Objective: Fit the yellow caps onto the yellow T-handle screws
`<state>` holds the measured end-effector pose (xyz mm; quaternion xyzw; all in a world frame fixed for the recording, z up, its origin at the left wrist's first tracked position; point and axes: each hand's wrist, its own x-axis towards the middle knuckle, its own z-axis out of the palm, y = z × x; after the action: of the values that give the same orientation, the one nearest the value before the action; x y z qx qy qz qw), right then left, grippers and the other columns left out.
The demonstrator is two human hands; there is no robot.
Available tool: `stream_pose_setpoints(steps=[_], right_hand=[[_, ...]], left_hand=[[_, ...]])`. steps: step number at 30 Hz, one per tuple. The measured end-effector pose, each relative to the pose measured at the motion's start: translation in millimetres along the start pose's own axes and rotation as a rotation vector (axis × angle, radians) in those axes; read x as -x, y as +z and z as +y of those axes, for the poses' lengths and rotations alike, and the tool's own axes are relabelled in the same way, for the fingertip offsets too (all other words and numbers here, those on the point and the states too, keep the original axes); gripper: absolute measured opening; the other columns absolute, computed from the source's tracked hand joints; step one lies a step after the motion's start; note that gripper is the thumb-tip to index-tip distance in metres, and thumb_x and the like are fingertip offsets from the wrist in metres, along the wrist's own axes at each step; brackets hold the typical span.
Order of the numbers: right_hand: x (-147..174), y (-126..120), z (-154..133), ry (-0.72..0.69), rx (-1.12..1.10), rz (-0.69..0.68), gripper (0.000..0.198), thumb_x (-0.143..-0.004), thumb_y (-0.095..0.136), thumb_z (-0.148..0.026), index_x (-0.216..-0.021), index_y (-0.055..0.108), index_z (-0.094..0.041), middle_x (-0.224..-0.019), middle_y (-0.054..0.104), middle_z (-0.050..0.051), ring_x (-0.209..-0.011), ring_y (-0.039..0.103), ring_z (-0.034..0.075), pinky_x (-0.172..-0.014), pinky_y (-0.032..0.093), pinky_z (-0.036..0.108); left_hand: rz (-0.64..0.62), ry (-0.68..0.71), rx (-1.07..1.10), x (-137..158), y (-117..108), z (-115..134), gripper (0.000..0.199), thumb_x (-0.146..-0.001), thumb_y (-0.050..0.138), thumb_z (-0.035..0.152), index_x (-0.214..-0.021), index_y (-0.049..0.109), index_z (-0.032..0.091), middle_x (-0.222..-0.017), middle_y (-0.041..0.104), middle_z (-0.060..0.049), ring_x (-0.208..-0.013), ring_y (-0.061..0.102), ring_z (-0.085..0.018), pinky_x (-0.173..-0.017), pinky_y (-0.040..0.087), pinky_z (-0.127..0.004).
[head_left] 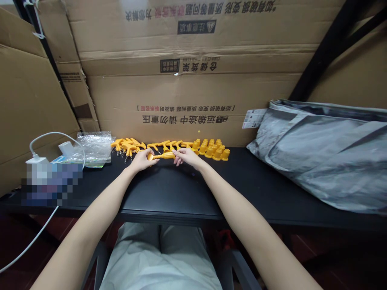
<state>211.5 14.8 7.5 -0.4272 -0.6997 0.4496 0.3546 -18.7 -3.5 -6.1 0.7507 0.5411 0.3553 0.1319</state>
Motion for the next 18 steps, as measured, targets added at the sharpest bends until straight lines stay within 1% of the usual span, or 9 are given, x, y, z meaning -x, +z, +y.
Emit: stream_pose_setpoints(steps=[7,12,18], right_hand=[[0.5,5.3,-1.2,0.057,-0.039,0.025,0.046,-0.086,0.055,-0.054,-0.062,0.054,-0.014,-0.05,0.064,0.005,-0.04,0.058,0.01,-0.044,0.042,0.019],[0.9,7.8,-2.2,0.142,-0.096,0.049,0.049,-0.085,0.054,-0.057,-0.058,0.049,-0.017,-0.049,0.063,0.006,-0.039,0.057,0.01,-0.042,0.043,0.019],[2.8,9.2,-4.4,0.212,-0.115,0.05,0.049,-0.086,0.051,-0.058,-0.061,0.053,-0.016,-0.046,0.061,0.007,-0.037,0.055,0.011,-0.039,0.043,0.02]], left_hand=[[0.002,0.016,-0.019,0.2,0.8,-1.0,0.033,-0.063,0.066,0.047,-0.08,0.055,0.02,-0.056,0.049,0.006,-0.056,0.045,-0.011,-0.054,0.031,-0.023],[0.003,0.023,-0.047,0.7,1.6,-2.3,0.033,-0.065,0.065,0.047,-0.081,0.055,0.02,-0.058,0.05,0.005,-0.056,0.045,-0.012,-0.054,0.031,-0.023],[0.018,0.034,-0.085,0.8,3.9,-4.1,0.033,-0.065,0.066,0.047,-0.082,0.057,0.02,-0.06,0.051,0.004,-0.056,0.045,-0.011,-0.055,0.031,-0.023]])
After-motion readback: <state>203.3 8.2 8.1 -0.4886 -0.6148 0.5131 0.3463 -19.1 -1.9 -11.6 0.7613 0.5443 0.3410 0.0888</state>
